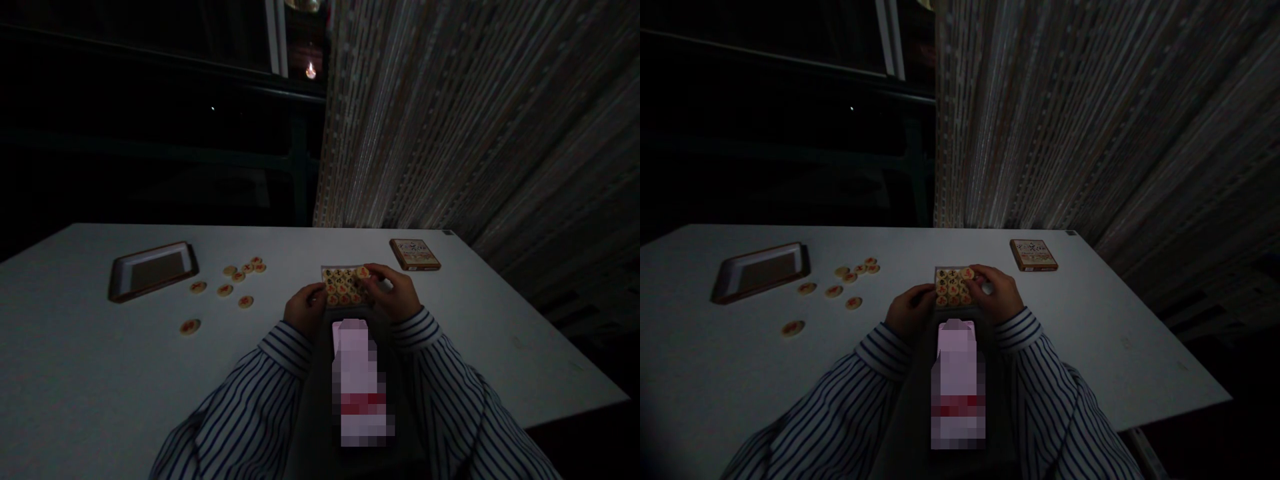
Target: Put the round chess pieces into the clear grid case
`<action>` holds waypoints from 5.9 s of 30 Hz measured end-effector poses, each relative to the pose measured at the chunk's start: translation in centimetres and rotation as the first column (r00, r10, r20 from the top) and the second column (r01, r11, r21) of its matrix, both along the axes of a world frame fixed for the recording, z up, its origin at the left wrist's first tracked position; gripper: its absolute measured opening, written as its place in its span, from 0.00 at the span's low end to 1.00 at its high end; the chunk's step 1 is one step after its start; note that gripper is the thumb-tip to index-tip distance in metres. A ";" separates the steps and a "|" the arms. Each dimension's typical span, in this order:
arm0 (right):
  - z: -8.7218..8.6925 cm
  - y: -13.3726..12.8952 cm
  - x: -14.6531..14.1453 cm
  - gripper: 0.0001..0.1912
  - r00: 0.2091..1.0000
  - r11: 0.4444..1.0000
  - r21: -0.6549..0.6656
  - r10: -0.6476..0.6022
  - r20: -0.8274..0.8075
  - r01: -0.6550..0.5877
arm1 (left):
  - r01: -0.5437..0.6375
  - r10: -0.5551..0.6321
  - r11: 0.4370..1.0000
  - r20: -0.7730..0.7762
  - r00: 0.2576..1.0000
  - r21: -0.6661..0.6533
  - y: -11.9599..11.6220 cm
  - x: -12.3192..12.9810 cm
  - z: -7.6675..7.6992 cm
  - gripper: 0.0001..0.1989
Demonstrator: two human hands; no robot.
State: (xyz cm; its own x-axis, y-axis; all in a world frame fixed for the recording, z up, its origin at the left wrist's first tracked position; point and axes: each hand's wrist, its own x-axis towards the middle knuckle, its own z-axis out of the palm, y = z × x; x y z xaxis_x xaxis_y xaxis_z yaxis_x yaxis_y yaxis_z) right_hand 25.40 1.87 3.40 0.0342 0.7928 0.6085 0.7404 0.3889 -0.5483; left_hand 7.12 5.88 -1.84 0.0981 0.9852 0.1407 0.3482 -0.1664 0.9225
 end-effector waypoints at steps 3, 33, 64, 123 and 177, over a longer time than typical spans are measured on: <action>0.8 0.2 0.4 0.15 1.000 0.999 -0.043 0.002 -0.016 -0.003 | 0.012 -0.010 1.000 -0.062 0.998 0.022 -0.2 0.0 0.5 0.14; 4.6 3.9 1.5 0.12 0.852 0.922 -0.387 0.199 0.484 0.004 | 0.098 -0.098 0.995 -0.001 0.995 0.012 -0.3 -0.2 0.3 0.14; 2.7 4.6 0.9 0.14 0.742 0.826 -0.554 0.306 0.596 0.104 | 0.103 -0.103 0.995 -0.002 0.995 0.009 -0.3 -0.2 0.5 0.13; 2.8 4.7 0.6 0.14 0.644 0.781 -0.624 0.463 0.609 0.028 | 0.114 -0.116 0.992 0.038 0.992 0.057 -0.3 -0.3 -0.1 0.12; 3.3 4.4 0.3 0.14 0.631 0.765 -0.640 0.462 0.623 0.072 | 0.127 -0.130 0.991 0.072 0.989 0.046 -0.5 -0.2 0.4 0.12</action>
State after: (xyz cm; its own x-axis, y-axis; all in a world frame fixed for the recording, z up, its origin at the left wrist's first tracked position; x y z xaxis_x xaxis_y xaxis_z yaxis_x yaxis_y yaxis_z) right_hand 25.72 6.28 6.69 -0.3916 0.8953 -0.2123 0.9186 0.3937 -0.0340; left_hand 6.88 5.40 -1.48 0.2111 0.9584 0.1924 0.2521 -0.2435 0.9366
